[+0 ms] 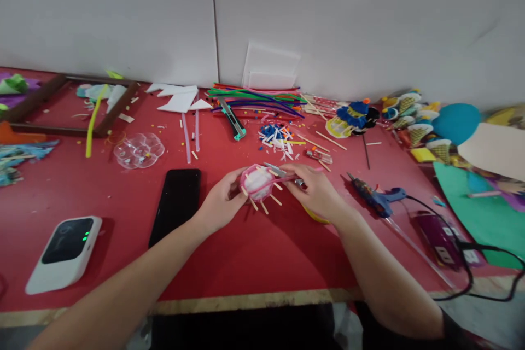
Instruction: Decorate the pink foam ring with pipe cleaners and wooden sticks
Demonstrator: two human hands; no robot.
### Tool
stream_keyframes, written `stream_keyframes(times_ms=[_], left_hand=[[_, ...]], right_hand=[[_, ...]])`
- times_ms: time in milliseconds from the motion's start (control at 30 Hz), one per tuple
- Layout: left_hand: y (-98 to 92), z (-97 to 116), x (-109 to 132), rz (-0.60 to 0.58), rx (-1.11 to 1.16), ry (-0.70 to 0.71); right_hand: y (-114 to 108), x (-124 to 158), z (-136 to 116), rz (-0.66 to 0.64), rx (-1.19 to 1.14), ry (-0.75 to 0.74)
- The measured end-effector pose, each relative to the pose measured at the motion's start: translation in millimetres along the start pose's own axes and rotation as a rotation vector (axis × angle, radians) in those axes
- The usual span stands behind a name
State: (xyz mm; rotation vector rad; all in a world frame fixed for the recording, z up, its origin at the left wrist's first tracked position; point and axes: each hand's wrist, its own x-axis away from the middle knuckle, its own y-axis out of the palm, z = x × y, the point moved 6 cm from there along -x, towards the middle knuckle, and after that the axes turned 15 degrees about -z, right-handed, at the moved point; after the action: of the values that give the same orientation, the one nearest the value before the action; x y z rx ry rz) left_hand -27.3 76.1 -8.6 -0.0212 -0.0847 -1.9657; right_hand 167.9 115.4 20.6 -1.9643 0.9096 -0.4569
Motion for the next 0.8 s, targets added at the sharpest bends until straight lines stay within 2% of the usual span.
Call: stream_keyframes(times_ms=[167,333,500,800], left_hand=[[0.7,-0.6,0.7,-0.005,0.024,-0.001],[-4.4,2.1,3.6,0.071,0.031,-0.045],[-9.9,-0.1,7.2,0.145,0.136,-0.087],[-4.4,-7.0,8.4,0.121,0.309,-0.128]], right_hand=[[-14.9,12.0,-18.9,0.113,-0.004,-0.092],[-26.7,24.8,-46.4,0.263,0.057,-0.247],[-21.1,25.2,-51.9,0.232,0.116,-0.338],[-17.9,23.7,-41.0,0.160,0.121,-0.306]])
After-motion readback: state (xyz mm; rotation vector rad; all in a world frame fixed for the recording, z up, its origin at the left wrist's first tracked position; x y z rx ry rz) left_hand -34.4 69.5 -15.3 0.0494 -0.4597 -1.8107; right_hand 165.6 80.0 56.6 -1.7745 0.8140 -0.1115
